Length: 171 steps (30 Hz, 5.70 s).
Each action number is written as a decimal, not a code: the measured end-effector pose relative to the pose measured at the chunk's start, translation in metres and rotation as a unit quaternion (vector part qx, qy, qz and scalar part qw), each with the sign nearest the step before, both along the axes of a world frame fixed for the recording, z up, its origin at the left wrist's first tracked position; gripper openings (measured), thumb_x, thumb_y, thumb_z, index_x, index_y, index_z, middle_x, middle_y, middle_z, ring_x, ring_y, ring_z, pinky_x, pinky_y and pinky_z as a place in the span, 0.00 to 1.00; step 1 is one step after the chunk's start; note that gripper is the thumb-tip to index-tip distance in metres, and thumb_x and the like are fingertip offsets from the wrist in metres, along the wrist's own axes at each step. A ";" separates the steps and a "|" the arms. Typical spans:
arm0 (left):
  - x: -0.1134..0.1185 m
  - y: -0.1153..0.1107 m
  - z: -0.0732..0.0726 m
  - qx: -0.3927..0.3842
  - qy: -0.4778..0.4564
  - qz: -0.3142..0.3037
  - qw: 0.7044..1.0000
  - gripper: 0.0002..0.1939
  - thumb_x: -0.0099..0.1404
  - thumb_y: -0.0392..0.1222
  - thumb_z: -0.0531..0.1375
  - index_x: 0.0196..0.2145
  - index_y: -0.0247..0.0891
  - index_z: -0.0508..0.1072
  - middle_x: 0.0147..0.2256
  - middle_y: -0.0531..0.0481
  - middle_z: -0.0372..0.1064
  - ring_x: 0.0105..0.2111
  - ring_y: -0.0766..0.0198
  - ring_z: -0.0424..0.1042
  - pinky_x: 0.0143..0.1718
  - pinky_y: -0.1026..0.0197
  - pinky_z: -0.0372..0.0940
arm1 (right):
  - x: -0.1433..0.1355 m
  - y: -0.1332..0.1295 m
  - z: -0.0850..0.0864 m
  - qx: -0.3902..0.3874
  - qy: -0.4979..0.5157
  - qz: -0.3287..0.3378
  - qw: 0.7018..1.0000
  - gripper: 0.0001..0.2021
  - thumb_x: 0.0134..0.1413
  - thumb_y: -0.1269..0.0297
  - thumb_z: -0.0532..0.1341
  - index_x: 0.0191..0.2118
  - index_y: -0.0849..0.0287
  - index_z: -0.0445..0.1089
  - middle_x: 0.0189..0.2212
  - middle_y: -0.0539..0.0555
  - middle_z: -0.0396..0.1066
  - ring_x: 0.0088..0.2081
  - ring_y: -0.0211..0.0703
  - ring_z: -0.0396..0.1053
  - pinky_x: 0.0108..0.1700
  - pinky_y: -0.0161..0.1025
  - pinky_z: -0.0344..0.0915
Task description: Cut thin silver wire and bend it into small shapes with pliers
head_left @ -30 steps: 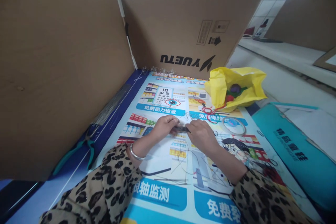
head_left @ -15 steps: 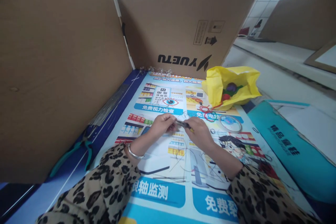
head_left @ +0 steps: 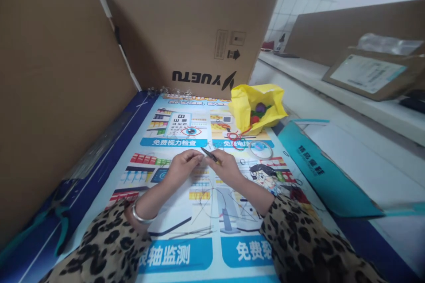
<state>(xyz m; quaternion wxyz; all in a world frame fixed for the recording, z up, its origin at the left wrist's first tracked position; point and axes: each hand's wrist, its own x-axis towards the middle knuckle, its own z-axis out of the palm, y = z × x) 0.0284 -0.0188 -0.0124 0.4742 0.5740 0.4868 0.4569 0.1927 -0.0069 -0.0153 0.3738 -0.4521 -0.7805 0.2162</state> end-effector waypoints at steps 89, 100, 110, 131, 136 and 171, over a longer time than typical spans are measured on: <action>-0.005 -0.003 0.011 0.004 -0.179 0.049 0.983 0.12 0.55 0.47 0.59 0.30 0.34 0.70 0.27 0.50 0.72 0.25 0.67 0.70 0.25 0.65 0.65 | 0.017 0.008 0.000 0.260 -0.307 -0.004 0.915 0.08 0.54 0.66 0.55 0.32 0.59 0.70 0.25 0.52 0.68 0.32 0.40 0.62 0.37 0.37 0.51; -0.006 -0.001 0.012 -0.106 -0.194 0.035 0.975 0.13 0.53 0.47 0.61 0.29 0.33 0.69 0.25 0.49 0.70 0.25 0.65 0.72 0.21 0.68 0.63 | 0.014 0.005 0.004 0.278 -0.323 -0.056 0.903 0.06 0.52 0.66 0.56 0.32 0.57 0.70 0.28 0.54 0.66 0.36 0.44 0.58 0.39 0.41 0.49; -0.001 -0.003 0.007 -0.108 -0.186 0.044 0.976 0.11 0.55 0.45 0.60 0.29 0.33 0.70 0.28 0.45 0.71 0.27 0.65 0.71 0.22 0.66 0.66 | 0.009 -0.004 0.013 0.326 -0.388 -0.035 0.861 0.08 0.55 0.70 0.53 0.33 0.56 0.69 0.28 0.55 0.65 0.34 0.44 0.55 0.38 0.43 0.46; 0.001 0.000 -0.002 -0.095 -0.128 0.032 0.987 0.12 0.54 0.47 0.59 0.28 0.33 0.69 0.29 0.47 0.71 0.25 0.67 0.69 0.23 0.65 0.66 | 0.010 -0.002 0.008 0.302 -0.405 -0.008 0.863 0.07 0.54 0.70 0.53 0.29 0.58 0.68 0.25 0.53 0.64 0.32 0.44 0.55 0.37 0.43 0.44; 0.000 0.002 -0.006 -0.057 -0.089 0.020 0.994 0.12 0.56 0.47 0.57 0.29 0.34 0.70 0.29 0.48 0.71 0.26 0.67 0.68 0.24 0.65 0.65 | 0.010 -0.001 0.007 0.286 -0.408 -0.003 0.867 0.06 0.52 0.71 0.54 0.30 0.58 0.68 0.24 0.53 0.65 0.32 0.43 0.57 0.36 0.42 0.45; 0.002 -0.002 0.000 0.114 0.086 0.043 0.989 0.06 0.56 0.41 0.58 0.29 0.37 0.73 0.27 0.52 0.68 0.29 0.68 0.65 0.33 0.64 0.59 | 0.004 0.000 0.006 -0.035 0.006 0.013 0.999 0.10 0.50 0.58 0.57 0.34 0.58 0.70 0.27 0.50 0.68 0.30 0.38 0.65 0.33 0.35 0.60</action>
